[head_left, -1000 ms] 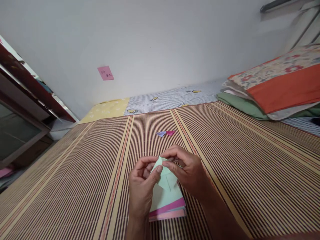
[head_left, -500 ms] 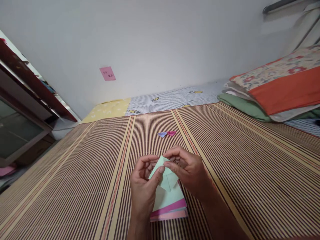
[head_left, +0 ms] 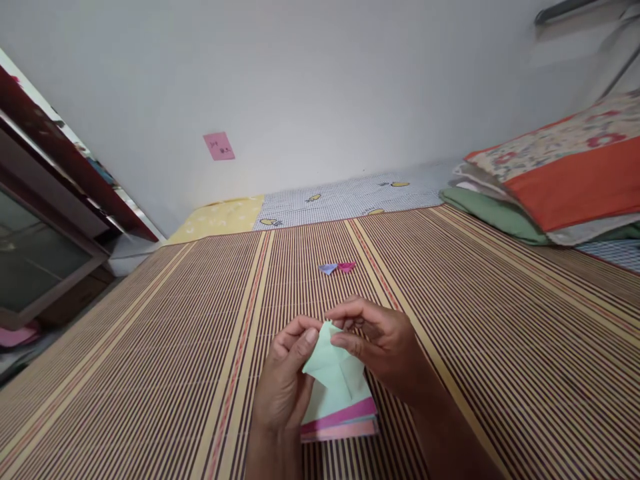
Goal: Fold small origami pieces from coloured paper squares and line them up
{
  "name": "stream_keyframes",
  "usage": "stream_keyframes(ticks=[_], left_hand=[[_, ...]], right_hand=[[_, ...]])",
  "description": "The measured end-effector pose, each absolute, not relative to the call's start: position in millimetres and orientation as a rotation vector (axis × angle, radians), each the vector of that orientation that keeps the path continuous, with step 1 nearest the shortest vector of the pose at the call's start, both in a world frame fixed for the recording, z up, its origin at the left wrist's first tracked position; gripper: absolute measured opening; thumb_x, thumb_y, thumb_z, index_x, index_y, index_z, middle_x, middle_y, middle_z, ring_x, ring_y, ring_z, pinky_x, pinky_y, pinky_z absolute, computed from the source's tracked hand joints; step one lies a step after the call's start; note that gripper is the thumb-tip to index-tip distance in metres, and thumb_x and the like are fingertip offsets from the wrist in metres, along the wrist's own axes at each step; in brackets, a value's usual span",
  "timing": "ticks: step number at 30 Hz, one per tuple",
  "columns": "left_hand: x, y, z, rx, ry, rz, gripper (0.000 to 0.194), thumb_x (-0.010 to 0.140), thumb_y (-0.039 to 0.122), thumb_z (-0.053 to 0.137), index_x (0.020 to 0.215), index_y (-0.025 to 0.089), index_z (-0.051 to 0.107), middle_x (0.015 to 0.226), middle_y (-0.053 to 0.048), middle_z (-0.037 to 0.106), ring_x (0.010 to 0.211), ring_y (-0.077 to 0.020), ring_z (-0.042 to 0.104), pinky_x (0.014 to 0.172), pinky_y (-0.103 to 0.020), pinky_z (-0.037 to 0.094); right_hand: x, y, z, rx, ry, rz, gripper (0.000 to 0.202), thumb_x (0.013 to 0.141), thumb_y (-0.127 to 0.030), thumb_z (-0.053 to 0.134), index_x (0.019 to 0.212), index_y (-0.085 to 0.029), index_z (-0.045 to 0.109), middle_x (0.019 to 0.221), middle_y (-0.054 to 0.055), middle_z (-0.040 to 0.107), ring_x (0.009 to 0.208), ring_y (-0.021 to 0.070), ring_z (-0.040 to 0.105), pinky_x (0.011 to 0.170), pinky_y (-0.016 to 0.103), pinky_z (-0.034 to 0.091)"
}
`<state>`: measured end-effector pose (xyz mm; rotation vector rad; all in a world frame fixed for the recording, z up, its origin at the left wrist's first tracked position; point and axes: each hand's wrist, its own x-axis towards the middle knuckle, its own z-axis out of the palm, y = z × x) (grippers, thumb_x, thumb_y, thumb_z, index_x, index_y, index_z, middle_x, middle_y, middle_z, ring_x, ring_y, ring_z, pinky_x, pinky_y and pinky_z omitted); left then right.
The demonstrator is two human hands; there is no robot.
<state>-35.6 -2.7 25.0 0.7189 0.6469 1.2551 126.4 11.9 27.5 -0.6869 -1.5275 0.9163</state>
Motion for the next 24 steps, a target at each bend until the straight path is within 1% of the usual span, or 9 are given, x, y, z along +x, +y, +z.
stream_keyframes(ticks=[4,7,11,15,18,21,24], left_hand=[[-39.0,-0.2,21.0,0.728,0.639,1.227,0.02,0.072,0.024,0.088,0.081,0.017,0.072,0.071,-0.001,0.07,0.066,-0.0145,0.066,0.066,-0.024,0.05],[-40.3,0.5,19.5,0.715,0.665,1.216,0.022,0.067,0.022,0.091,0.073,0.016,0.071,0.065,0.0,0.067,0.06,-0.0117,0.061,0.061,-0.021,0.047],[-38.5,0.0,20.9,0.688,0.709,1.244,0.026,0.061,0.022,0.094,0.066,0.015,0.07,0.065,0.0,0.067,0.059,-0.01,0.058,0.059,-0.02,0.045],[-35.4,-0.4,23.7,0.725,0.761,1.269,0.026,0.063,0.028,0.094,0.067,0.015,0.071,0.068,0.0,0.067,0.063,-0.0112,0.059,0.063,-0.022,0.047],[-35.2,-1.8,25.4,0.793,0.852,1.301,0.023,0.069,0.029,0.09,0.069,0.015,0.071,0.066,0.001,0.064,0.062,-0.0099,0.056,0.062,-0.02,0.045],[-36.9,-4.8,25.9,0.903,0.922,1.31,0.019,0.078,0.031,0.084,0.075,0.016,0.072,0.065,0.002,0.062,0.06,-0.0097,0.053,0.057,-0.02,0.043],[-38.5,-7.6,25.2,0.994,0.944,1.309,0.015,0.083,0.031,0.08,0.082,0.017,0.074,0.07,0.002,0.063,0.062,-0.0104,0.054,0.058,-0.02,0.044]], right_hand=[[127.8,11.0,33.2,-0.669,-1.642,0.837,0.017,0.09,-0.016,0.073,0.106,-0.022,0.075,0.091,0.001,0.071,0.083,0.0152,0.065,0.073,0.027,0.051],[129.1,9.9,36.7,-0.682,-1.726,0.824,0.015,0.092,-0.019,0.072,0.106,-0.021,0.075,0.092,0.002,0.07,0.085,0.0174,0.064,0.075,0.031,0.05],[129.9,8.6,38.3,-0.697,-1.765,0.815,0.012,0.093,-0.019,0.07,0.104,-0.02,0.074,0.09,0.002,0.068,0.083,0.0177,0.063,0.074,0.032,0.049],[129.3,8.9,37.1,-0.68,-1.752,0.78,0.004,0.092,-0.016,0.07,0.094,-0.019,0.071,0.087,0.001,0.065,0.083,0.017,0.062,0.073,0.03,0.048],[128.3,9.5,36.5,-0.723,-1.73,0.791,0.01,0.091,-0.012,0.07,0.085,-0.019,0.066,0.085,0.0,0.063,0.083,0.0158,0.061,0.074,0.029,0.047],[127.2,9.2,37.2,-0.77,-1.706,0.819,0.012,0.092,-0.012,0.069,0.083,-0.019,0.064,0.086,0.0,0.062,0.083,0.0158,0.061,0.074,0.029,0.047],[126.4,7.7,38.5,-0.79,-1.688,0.822,0.012,0.092,-0.014,0.068,0.082,-0.019,0.063,0.084,0.0,0.063,0.081,0.016,0.062,0.074,0.03,0.047]])
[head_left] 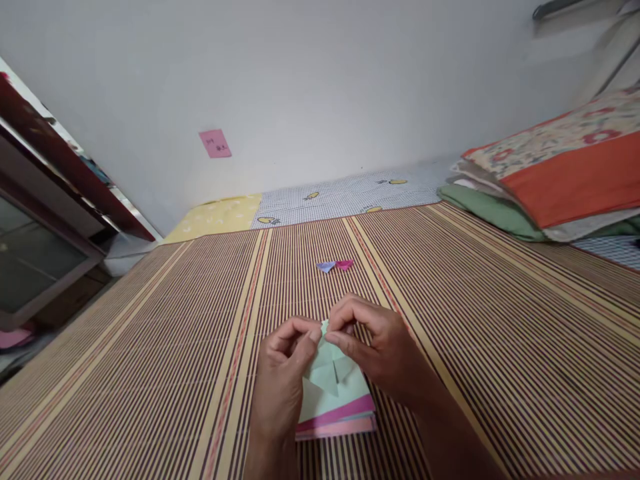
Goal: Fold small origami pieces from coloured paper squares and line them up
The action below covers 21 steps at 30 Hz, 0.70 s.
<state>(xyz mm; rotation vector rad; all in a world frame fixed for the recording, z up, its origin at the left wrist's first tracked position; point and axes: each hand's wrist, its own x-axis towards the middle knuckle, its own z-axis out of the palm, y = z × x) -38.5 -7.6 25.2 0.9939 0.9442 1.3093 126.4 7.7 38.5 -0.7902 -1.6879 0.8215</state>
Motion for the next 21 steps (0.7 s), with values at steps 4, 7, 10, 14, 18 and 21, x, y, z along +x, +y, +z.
stream_keyframes(ticks=[4,7,10,14,18,21], left_hand=[[-39.4,-8.7,23.5,1.02,0.951,1.3,0.015,0.084,0.031,0.079,0.081,0.018,0.073,0.074,0.0,0.065,0.065,-0.0118,0.056,0.06,-0.021,0.045],[-40.0,-8.6,22.8,1.028,0.956,1.292,0.017,0.085,0.033,0.077,0.08,0.018,0.073,0.072,0.0,0.065,0.062,-0.0113,0.054,0.057,-0.02,0.044],[-39.9,-8.7,23.9,1.073,0.951,1.266,0.017,0.081,0.031,0.081,0.08,0.017,0.072,0.071,0.0,0.064,0.063,-0.0108,0.055,0.058,-0.02,0.044],[-38.1,-8.8,27.2,1.099,0.963,1.203,0.021,0.077,0.032,0.085,0.083,0.016,0.072,0.076,-0.003,0.068,0.068,-0.0136,0.061,0.061,-0.022,0.048],[-36.6,-8.4,29.5,1.12,1.002,1.199,0.024,0.077,0.035,0.085,0.083,0.015,0.073,0.073,-0.003,0.068,0.065,-0.0125,0.059,0.059,-0.021,0.047],[-36.8,-8.1,30.1,1.164,1.022,1.188,0.023,0.078,0.036,0.084,0.082,0.015,0.074,0.071,-0.002,0.066,0.063,-0.012,0.057,0.059,-0.021,0.046]], right_hand=[[126.6,5.8,40.0,-0.835,-1.673,0.829,0.013,0.091,-0.014,0.067,0.081,-0.02,0.061,0.082,-0.001,0.063,0.078,0.0159,0.062,0.071,0.029,0.047],[127.2,5.5,40.7,-0.848,-1.668,0.822,0.013,0.089,-0.013,0.066,0.08,-0.02,0.061,0.08,-0.001,0.063,0.076,0.0157,0.062,0.07,0.029,0.048],[127.6,5.7,40.9,-0.852,-1.663,0.812,0.013,0.088,-0.012,0.066,0.079,-0.02,0.061,0.08,-0.001,0.063,0.076,0.0156,0.062,0.069,0.029,0.048],[128.6,6.2,40.2,-0.887,-1.68,0.798,0.013,0.088,-0.011,0.066,0.079,-0.02,0.062,0.079,-0.001,0.063,0.076,0.016,0.062,0.07,0.029,0.048],[130.1,7.0,39.1,-0.877,-1.694,0.778,0.014,0.088,-0.011,0.066,0.08,-0.02,0.061,0.082,0.0,0.063,0.078,0.0163,0.062,0.071,0.03,0.047],[130.6,7.4,38.2,-0.857,-1.691,0.777,0.015,0.088,-0.009,0.066,0.079,-0.02,0.06,0.083,0.0,0.062,0.08,0.0164,0.061,0.074,0.03,0.047]])
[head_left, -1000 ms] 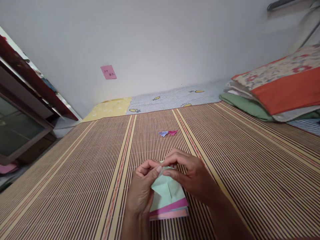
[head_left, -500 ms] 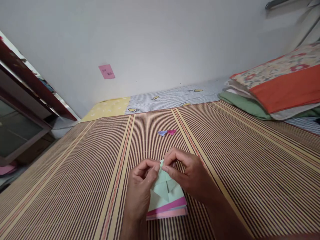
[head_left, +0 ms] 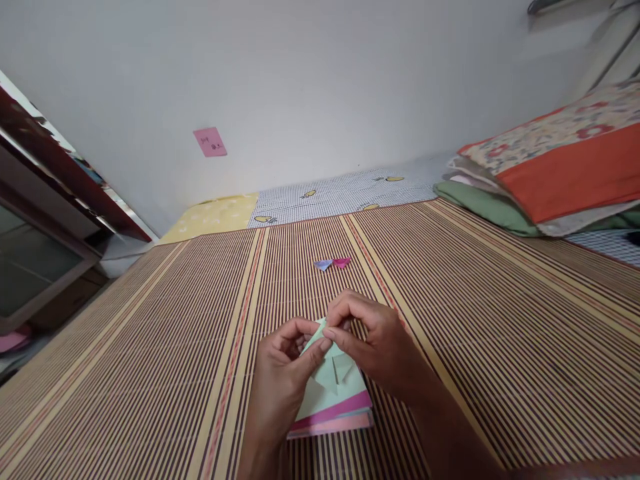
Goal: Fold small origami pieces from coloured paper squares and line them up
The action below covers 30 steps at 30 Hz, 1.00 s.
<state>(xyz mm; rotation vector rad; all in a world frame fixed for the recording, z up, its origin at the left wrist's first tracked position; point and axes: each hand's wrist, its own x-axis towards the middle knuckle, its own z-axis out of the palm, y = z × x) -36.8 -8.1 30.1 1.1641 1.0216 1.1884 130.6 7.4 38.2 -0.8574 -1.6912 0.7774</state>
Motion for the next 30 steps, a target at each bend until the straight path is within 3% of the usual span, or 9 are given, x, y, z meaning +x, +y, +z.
stream_keyframes(ticks=[7,20,25,30], left_hand=[[-41,-8,27,1.282,1.111,1.101,0.025,0.082,0.041,0.079,0.083,0.017,0.073,0.073,-0.003,0.066,0.066,-0.0149,0.059,0.058,-0.023,0.045],[-40,-8,24,1.435,1.147,1.085,0.022,0.091,0.041,0.07,0.087,0.019,0.075,0.073,-0.003,0.064,0.065,-0.0138,0.053,0.057,-0.022,0.042],[-39,-8,25,1.281,1.1,1.122,0.019,0.087,0.037,0.074,0.088,0.018,0.074,0.077,-0.003,0.068,0.067,-0.0144,0.058,0.058,-0.023,0.045],[-42,-4,19,1.035,1.024,1.203,0.02,0.084,0.035,0.077,0.084,0.017,0.07,0.072,-0.002,0.069,0.061,-0.0135,0.061,0.057,-0.023,0.047]], right_hand=[[129,9,34,-0.921,-1.675,0.874,0.012,0.085,-0.009,0.067,0.08,-0.019,0.064,0.076,-0.003,0.061,0.07,0.0138,0.058,0.064,0.027,0.045],[127,11,30,-0.952,-1.687,0.864,0.013,0.085,-0.008,0.067,0.079,-0.019,0.062,0.075,-0.003,0.06,0.069,0.0125,0.055,0.062,0.026,0.042],[128,13,29,-1.021,-1.627,0.959,0.011,0.084,-0.02,0.072,0.087,-0.02,0.061,0.074,-0.004,0.059,0.067,0.013,0.055,0.061,0.025,0.044],[129,12,26,-1.04,-1.663,1.169,0.018,0.086,-0.028,0.07,0.076,-0.019,0.058,0.067,-0.005,0.053,0.059,0.011,0.048,0.052,0.022,0.037]])
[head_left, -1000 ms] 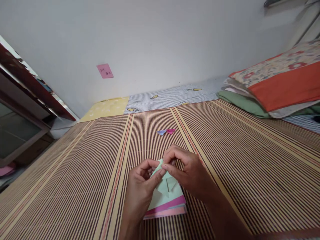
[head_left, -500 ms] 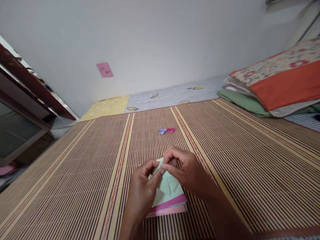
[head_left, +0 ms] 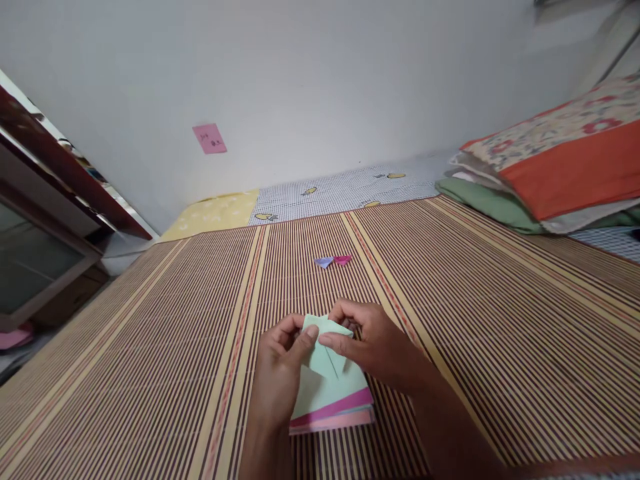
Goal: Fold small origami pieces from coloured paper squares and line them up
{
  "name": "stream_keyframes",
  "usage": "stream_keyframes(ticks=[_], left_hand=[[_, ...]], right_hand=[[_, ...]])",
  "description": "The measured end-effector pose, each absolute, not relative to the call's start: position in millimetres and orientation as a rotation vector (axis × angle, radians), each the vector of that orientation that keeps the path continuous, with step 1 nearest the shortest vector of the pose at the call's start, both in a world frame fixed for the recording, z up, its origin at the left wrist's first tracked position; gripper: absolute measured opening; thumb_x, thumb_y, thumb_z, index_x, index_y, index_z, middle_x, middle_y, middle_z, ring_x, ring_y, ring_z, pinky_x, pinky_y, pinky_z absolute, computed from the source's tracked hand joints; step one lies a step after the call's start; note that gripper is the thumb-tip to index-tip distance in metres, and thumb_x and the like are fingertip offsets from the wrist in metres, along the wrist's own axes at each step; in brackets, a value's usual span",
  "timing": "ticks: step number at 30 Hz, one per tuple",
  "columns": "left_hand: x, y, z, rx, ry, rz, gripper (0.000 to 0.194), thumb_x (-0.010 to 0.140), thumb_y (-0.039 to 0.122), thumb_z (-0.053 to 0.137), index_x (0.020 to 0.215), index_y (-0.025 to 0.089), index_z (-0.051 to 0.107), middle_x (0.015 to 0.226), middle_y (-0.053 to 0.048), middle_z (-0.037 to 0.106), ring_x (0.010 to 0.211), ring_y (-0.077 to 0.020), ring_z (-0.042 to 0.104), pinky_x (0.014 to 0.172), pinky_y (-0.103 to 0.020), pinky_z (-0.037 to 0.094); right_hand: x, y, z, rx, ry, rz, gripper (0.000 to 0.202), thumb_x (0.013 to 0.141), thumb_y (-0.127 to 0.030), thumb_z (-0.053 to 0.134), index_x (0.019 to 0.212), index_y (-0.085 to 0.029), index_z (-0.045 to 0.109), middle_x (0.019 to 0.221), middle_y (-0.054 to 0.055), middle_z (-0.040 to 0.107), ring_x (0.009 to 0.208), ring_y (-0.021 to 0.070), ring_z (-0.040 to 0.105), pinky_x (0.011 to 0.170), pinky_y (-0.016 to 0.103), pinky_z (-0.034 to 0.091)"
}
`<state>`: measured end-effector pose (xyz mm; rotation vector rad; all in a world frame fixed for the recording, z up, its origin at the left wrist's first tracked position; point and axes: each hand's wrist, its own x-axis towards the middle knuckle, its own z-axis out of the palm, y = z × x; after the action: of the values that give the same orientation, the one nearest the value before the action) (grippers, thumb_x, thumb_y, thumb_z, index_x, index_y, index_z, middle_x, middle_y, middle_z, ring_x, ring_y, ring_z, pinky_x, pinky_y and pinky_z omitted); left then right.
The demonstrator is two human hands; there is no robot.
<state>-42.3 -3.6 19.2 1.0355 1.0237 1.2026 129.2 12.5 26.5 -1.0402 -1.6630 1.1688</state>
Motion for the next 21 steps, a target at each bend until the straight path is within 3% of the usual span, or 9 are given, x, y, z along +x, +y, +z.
stream_keyframes(ticks=[10,21], left_hand=[[-41,-3,19,0.914,0.945,1.246,0.022,0.082,0.033,0.08,0.081,0.015,0.068,0.067,-0.001,0.069,0.054,-0.0132,0.062,0.054,-0.023,0.049],[-41,-1,17,1.013,1.006,1.204,0.02,0.084,0.035,0.077,0.083,0.017,0.068,0.071,-0.001,0.066,0.059,-0.0131,0.059,0.056,-0.023,0.048]], right_hand=[[125,15,20,-1.028,-1.601,1.245,0.024,0.086,-0.032,0.07,0.07,-0.018,0.058,0.062,-0.005,0.049,0.055,0.0102,0.046,0.047,0.022,0.032],[141,21,17,-0.968,-1.611,1.234,0.031,0.098,-0.035,0.056,0.073,-0.017,0.062,0.065,-0.004,0.051,0.059,0.0111,0.046,0.053,0.024,0.035]])
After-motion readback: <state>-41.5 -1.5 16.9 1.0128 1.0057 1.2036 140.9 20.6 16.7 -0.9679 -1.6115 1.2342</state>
